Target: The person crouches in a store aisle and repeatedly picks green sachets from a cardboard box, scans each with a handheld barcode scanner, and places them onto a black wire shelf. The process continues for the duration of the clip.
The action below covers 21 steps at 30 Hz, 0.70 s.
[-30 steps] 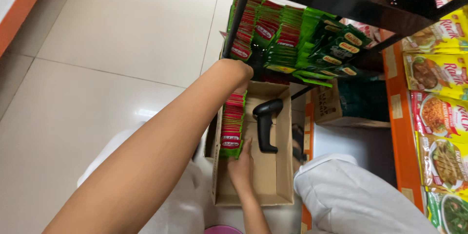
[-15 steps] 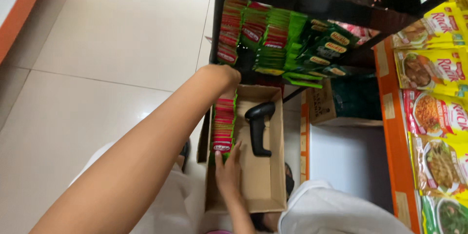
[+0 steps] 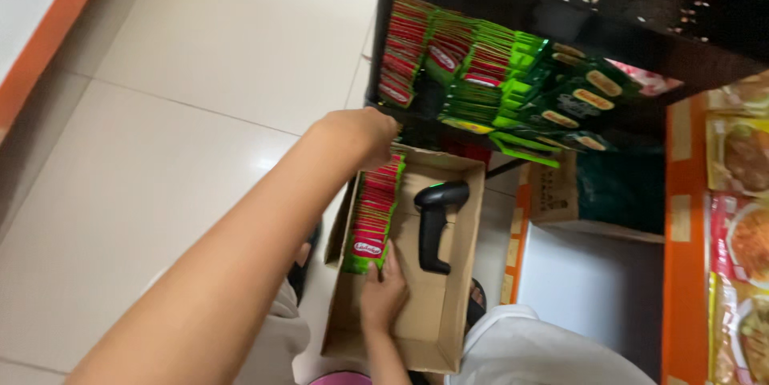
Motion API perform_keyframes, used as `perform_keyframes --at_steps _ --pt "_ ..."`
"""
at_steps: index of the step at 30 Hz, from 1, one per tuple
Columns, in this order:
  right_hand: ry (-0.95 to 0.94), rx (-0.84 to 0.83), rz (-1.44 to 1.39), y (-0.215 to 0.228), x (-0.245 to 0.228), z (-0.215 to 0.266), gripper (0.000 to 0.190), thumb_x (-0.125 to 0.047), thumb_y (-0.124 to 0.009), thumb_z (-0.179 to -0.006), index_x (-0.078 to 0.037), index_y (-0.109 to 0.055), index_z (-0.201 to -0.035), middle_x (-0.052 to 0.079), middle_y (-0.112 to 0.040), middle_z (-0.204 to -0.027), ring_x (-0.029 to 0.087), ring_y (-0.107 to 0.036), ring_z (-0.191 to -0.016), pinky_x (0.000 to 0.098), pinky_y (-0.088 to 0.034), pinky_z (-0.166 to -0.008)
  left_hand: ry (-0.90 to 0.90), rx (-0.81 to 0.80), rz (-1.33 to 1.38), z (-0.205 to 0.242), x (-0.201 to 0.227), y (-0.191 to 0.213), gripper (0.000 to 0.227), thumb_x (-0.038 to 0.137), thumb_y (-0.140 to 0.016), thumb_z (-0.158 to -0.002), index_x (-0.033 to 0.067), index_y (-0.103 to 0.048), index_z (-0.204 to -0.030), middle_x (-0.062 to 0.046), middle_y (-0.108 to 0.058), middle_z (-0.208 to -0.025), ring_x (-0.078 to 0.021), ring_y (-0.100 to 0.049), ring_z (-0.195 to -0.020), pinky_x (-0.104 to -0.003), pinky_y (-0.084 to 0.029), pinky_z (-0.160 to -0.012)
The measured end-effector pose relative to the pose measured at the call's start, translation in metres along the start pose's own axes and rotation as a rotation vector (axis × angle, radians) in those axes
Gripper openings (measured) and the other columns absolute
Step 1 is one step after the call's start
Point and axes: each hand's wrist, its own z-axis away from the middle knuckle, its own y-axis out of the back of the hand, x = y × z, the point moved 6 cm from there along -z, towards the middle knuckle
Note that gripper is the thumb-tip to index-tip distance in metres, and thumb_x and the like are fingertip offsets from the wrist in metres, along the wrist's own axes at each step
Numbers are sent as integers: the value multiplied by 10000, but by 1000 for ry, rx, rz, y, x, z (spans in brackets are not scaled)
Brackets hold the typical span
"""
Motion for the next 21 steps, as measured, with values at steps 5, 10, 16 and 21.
perform_keyframes --at_steps 5,10,16,21 --pt "-123 -14 93 3 -33 -3 689 -28 -690 -833 -251 -583 -1476 130 -688 -1360 176 -666 -1286 288 -515 -1049 38 64 83 18 12 -14 388 210 -622 -907 166 -684 -1287 -68 -717 -1241 -335 -712 -1119 -505 -608 -845" --pt "-143 -37 172 17 -85 -2 762 -89 -625 -832 -298 -483 -1551 -21 -719 -1363 152 -698 -1232 305 -527 -986 -26 24 77 20 40 -25 447 153 -578 -899 99 -656 -1335 -154 -662 -1330 -365 -686 -1164 -500 -593 -898" --pt "-192 102 268 64 -119 -9 642 -136 -568 -830 -411 -618 -1408 -121 -741 -1282 168 -706 -934 336 -522 -839 -96 73 78 40 47 -11 450 205 -522 -938 101 -622 -1365 -167 -656 -1339 -386 -676 -1179 -506 -577 -931" --pt "134 180 4 69 -213 -42 526 44 -566 -930 -276 -690 -1328 178 -645 -1386 352 -660 -1214 441 -587 -995 -189 107 125 45 27 -5 404 229 -593 -948 33 -686 -1289 -221 -707 -1269 -423 -672 -1195 -563 -558 -982"
